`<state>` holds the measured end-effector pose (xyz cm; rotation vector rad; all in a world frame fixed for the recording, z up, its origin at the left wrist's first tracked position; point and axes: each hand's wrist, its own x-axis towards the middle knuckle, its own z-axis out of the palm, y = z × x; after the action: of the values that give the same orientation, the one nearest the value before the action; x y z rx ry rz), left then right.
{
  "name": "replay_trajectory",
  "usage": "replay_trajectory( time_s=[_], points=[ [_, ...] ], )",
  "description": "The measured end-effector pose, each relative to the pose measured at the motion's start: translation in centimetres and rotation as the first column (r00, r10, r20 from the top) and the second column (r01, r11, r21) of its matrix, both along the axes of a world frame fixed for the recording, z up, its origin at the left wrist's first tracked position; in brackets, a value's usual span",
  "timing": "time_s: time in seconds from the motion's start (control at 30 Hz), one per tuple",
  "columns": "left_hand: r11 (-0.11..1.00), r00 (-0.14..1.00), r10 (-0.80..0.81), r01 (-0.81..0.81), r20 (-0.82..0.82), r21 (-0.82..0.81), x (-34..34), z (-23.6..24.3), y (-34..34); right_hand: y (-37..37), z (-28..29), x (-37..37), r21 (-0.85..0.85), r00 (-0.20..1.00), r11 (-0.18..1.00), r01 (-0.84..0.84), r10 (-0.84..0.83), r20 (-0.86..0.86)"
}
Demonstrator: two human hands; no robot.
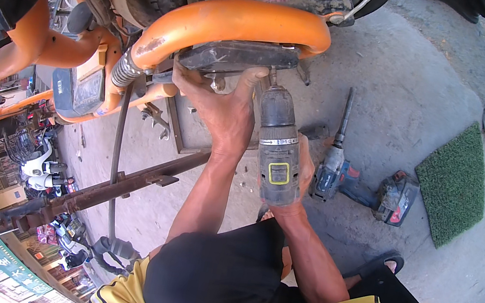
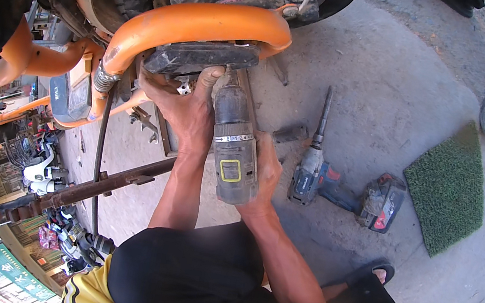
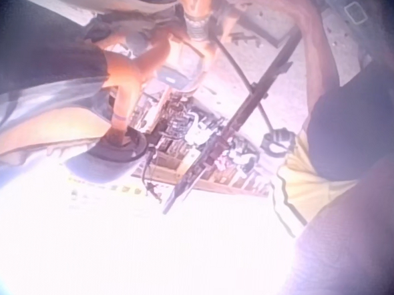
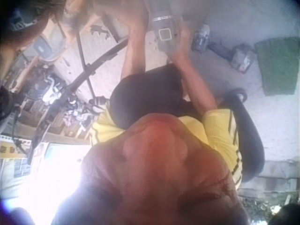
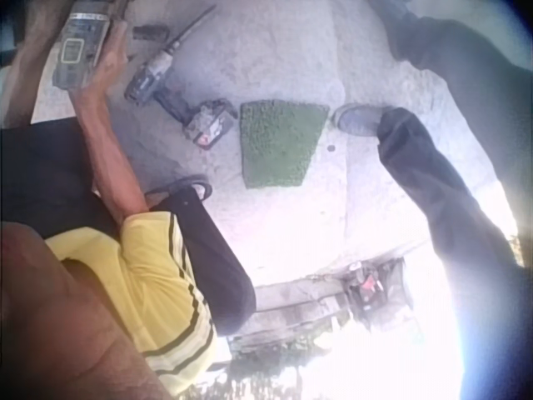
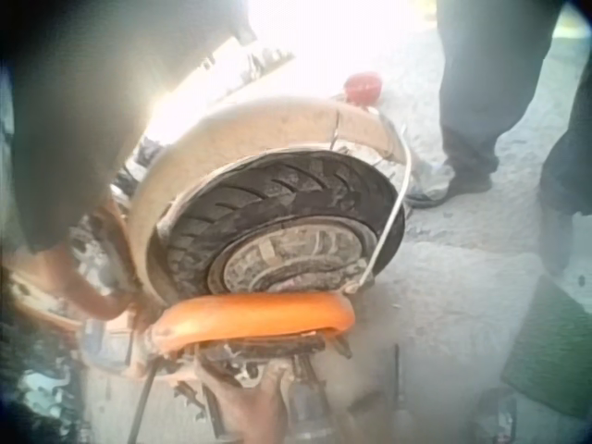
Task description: The person selects a bolt from a tool tray, then uses a cordless impact driver to tighten bolts on the rear fender of an orange electric scooter. The person repeatedly positions the bolt and operates the tool on the same fastener area.
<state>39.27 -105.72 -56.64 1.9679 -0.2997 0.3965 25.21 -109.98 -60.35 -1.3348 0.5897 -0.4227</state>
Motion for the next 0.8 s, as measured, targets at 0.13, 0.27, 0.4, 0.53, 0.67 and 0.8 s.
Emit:
replay_trajectory(
  time_s=[0.13,0.27,0.4,0.53,0.67,0.8],
  points=[
    [1.000,1.000,0.001,-0.001,0.012,0.001,0.1,0.1,0.0,0.0,0.4,0.1,-0.004,0.999,1.000,0.016,-0.015,0.035],
    [1.000,1.000,0.011,-0.011,0.000,0.010,-0.1,0.2,-0.1,0.2,0.8,0.3,-0.068,0.996,0.996,0.058,-0.053,0.074],
    [1.000,1.000,0.009,-0.009,-0.006,-0.011,0.0,0.1,0.0,0.1,0.4,0.2,-0.078,0.993,0.995,0.060,-0.052,0.103],
    [0.992,0.989,-0.060,0.044,-0.136,-0.119,-0.6,1.0,0.4,-0.1,-0.5,-0.3,0.001,0.994,0.999,0.036,-0.036,0.099],
    [0.988,0.992,-0.044,0.025,-0.122,-0.153,-0.1,0.1,1.6,-1.3,0.4,-0.2,-0.105,0.996,0.994,0.009,0.001,0.088],
    [0.993,0.999,-0.017,0.013,-0.028,-0.116,-0.1,-0.1,1.5,-1.0,0.2,0.0,-0.327,0.998,0.944,0.044,-0.026,0.059]
  ],
)
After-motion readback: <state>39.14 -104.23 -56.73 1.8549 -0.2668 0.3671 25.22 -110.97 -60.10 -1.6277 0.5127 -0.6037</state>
